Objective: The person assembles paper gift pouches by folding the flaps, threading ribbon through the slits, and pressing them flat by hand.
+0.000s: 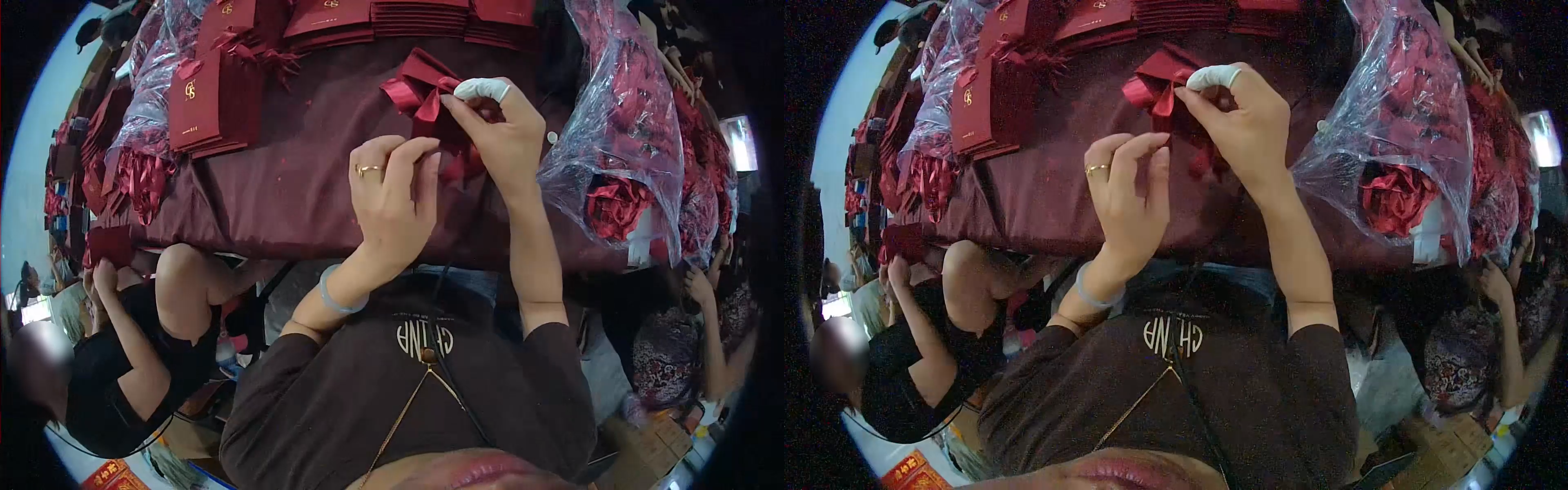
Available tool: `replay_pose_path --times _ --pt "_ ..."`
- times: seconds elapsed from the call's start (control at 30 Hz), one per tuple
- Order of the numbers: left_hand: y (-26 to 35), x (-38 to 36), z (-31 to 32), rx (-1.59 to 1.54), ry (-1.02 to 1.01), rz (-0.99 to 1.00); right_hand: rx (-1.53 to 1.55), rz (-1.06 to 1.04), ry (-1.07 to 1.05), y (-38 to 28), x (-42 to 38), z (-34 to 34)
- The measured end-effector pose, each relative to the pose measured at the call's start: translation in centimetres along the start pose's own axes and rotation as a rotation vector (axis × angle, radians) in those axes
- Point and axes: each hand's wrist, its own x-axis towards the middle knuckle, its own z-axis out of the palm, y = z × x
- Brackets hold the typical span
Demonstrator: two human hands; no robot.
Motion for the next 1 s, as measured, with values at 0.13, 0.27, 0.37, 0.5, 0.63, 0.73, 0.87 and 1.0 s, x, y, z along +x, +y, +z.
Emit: replay_pose_path --times 0.13,0.27,0.37,0.5,0.63,0.73,0.87,1.0 --pt "0.4 0.1 1.2 -0.104 -0.113 -0.049 0.019 0.068 -0.049 0.3 0.1 -0.3" --pt "1.2 -0.5 2.7 -0.047 -0.304 -0.183 -0.012 0.100 -0.085 -0.2 0.1 -0.3" --pt "0.4 -0.3 3.1 -0.119 -0.236 -0.152 -0.163 -0.074 -0.103 -0.5 0.3 -0.3" --pt "0.3 -0.5 2.2 -0.316 -0.179 -0.218 -0.427 -0.396 -0.080 0.7 0.3 -0.1" --pt "-0.7 -2.0 1.1 -0.276 -0.216 -0.224 -0.480 -0.350 -0.094 0.9 0.3 -0.4" --pt "-1.6 -2.8 0.4 -0.242 -0.263 -0.262 -0.459 -0.395 -0.155 1.2 0.1 0.0" --pt "-3.5 -1.8 0.0 -0.307 -0.226 -0.253 -0.406 -0.346 -0.209 0.5 0.1 -0.2" --pt "-4.9 -0.8 0.4 -0.335 -0.321 -0.249 -0.204 -0.219 -0.330 1.0 0.6 -0.4"
